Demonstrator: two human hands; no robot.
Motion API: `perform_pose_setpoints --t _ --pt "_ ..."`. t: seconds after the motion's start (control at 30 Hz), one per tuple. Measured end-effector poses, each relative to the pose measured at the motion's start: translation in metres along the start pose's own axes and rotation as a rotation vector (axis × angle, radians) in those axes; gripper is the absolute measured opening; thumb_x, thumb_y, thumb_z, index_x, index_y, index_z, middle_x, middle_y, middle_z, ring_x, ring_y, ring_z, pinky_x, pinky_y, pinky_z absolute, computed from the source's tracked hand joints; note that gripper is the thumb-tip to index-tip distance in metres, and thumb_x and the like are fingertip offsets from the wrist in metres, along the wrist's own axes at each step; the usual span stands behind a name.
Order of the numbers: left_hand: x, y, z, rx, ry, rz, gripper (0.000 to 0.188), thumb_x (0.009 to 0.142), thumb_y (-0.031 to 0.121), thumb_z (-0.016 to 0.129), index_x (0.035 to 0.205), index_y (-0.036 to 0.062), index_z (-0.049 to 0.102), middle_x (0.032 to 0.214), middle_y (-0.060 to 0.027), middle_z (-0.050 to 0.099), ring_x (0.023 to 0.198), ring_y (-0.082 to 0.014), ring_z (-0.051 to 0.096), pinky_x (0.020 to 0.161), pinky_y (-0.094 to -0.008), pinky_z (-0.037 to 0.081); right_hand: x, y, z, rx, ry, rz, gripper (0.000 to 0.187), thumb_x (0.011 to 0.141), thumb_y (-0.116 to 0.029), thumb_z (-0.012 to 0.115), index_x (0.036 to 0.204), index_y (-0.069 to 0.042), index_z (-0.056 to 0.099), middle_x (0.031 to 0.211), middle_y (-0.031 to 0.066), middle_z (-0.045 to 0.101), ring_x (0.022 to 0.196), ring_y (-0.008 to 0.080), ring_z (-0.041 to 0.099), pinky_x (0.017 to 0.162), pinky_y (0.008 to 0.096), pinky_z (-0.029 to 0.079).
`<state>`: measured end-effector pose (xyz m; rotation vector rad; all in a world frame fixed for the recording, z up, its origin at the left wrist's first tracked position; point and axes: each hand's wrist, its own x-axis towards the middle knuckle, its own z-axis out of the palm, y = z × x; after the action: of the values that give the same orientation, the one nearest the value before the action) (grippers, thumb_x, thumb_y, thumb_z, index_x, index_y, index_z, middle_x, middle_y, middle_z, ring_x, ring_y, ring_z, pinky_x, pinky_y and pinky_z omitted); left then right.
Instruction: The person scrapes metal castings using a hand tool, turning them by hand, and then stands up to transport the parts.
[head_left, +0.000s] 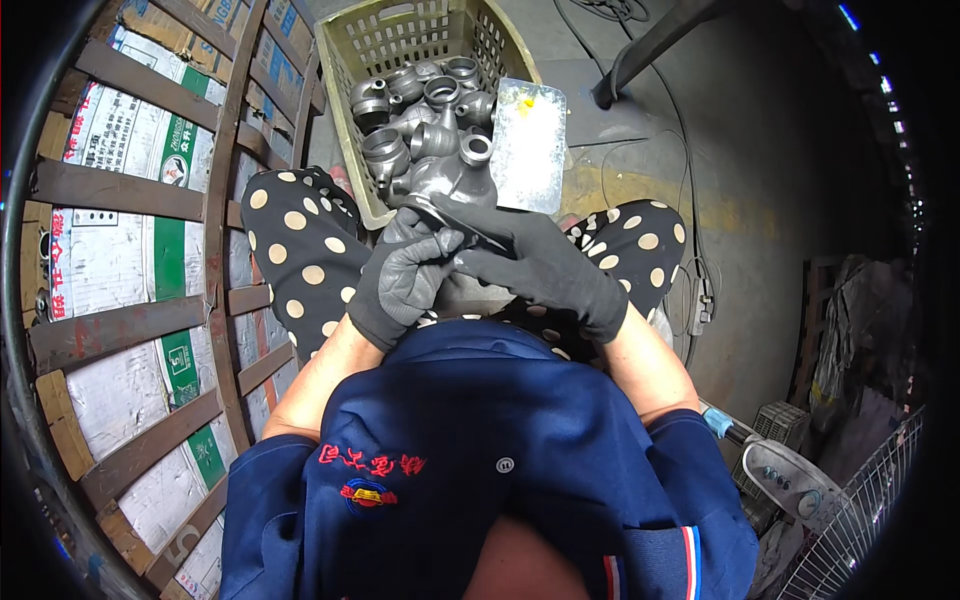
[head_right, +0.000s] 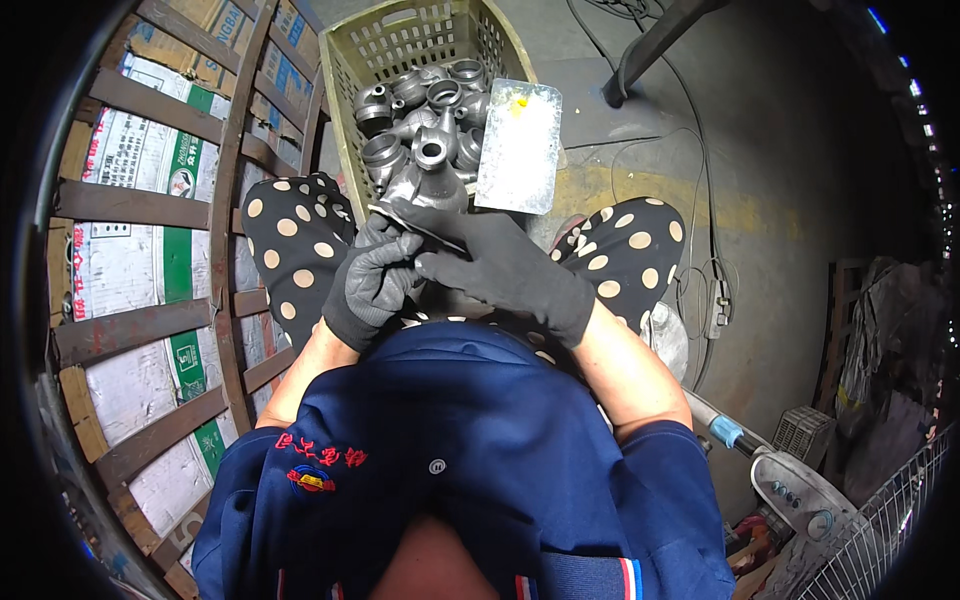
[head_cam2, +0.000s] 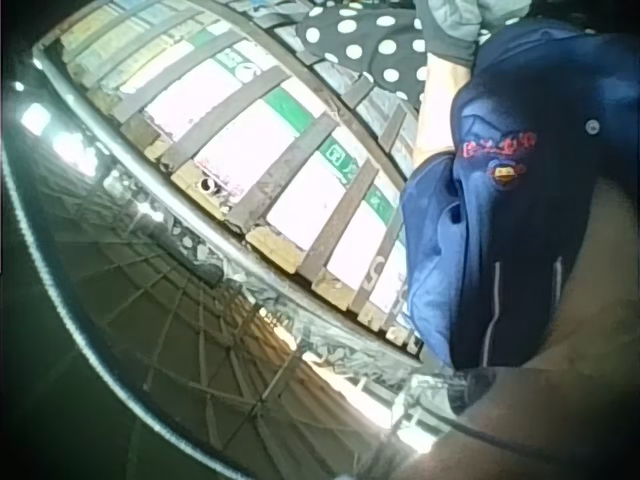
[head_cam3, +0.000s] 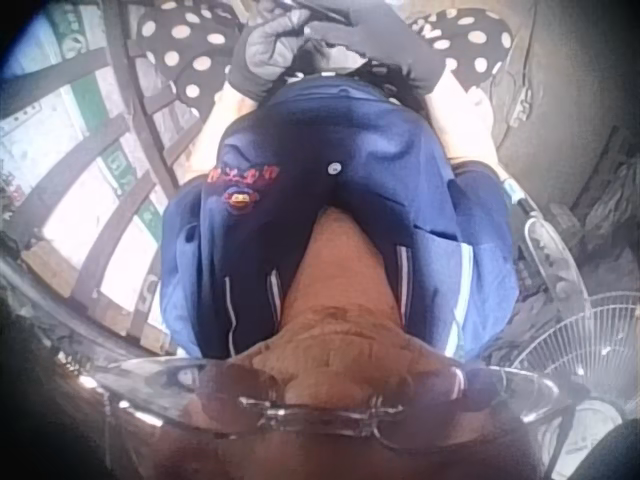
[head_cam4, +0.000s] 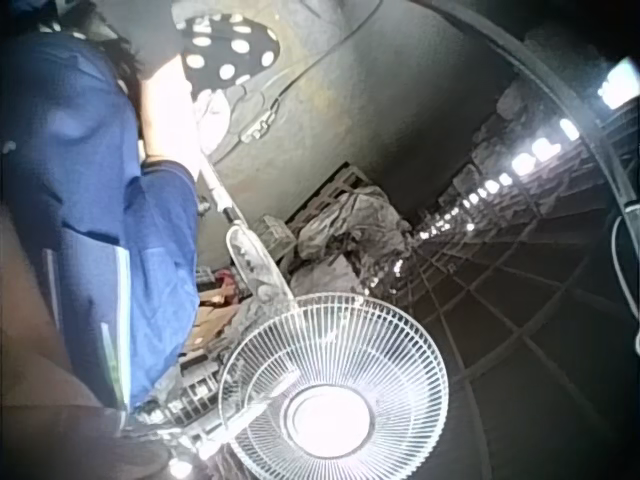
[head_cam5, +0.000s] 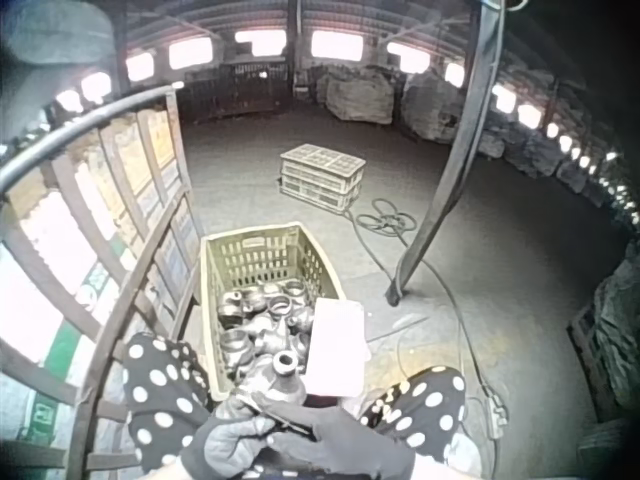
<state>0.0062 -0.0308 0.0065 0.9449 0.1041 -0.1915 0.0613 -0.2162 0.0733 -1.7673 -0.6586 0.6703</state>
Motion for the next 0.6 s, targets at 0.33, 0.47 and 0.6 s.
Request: perform_pose_setpoints --t 0.33,0.47,0.6 --pt "0.006 0.000 0.002 -0.400 0.054 -0.153 0.019 0.088 -0.011 0.054 0.102 0.0023 0.051 0.095 -0.0072 0.059 0.094 -0.0184 0.063 0.090 -0.0406 0.056 -0.012 0.005 -0.004 0.054 0.170 0.089 0.039 0.090 -0.017 0.059 0.126 0.000 0.058 0.095 0.0165 0.068 0.083 0.0174 0.064 0.076 0.0311 0.050" --pt "0.004 0.001 0.004 -0.239 0.044 -0.146 0.023 0.087 -0.011 0.056 0.108 -0.0014 0.053 0.100 -0.0110 0.062 0.094 -0.0188 0.064 0.087 -0.0345 0.056 -0.002 0.015 0.008 0.134 0.229 -0.009 0.038 0.089 -0.015 0.060 0.124 -0.001 0.060 0.093 0.0177 0.069 0.082 0.0204 0.066 0.076 0.0329 0.051" --pt "0.005 -0.006 0.004 0.049 0.033 0.156 0.026 0.086 -0.011 0.057 0.111 -0.0033 0.053 0.102 -0.0125 0.063 0.095 -0.0195 0.065 0.085 -0.0306 0.056 0.006 0.027 0.010 0.055 0.266 -0.018 0.035 0.089 -0.014 0.060 0.121 -0.002 0.062 0.092 0.0189 0.069 0.081 0.0229 0.067 0.076 0.0343 0.051"
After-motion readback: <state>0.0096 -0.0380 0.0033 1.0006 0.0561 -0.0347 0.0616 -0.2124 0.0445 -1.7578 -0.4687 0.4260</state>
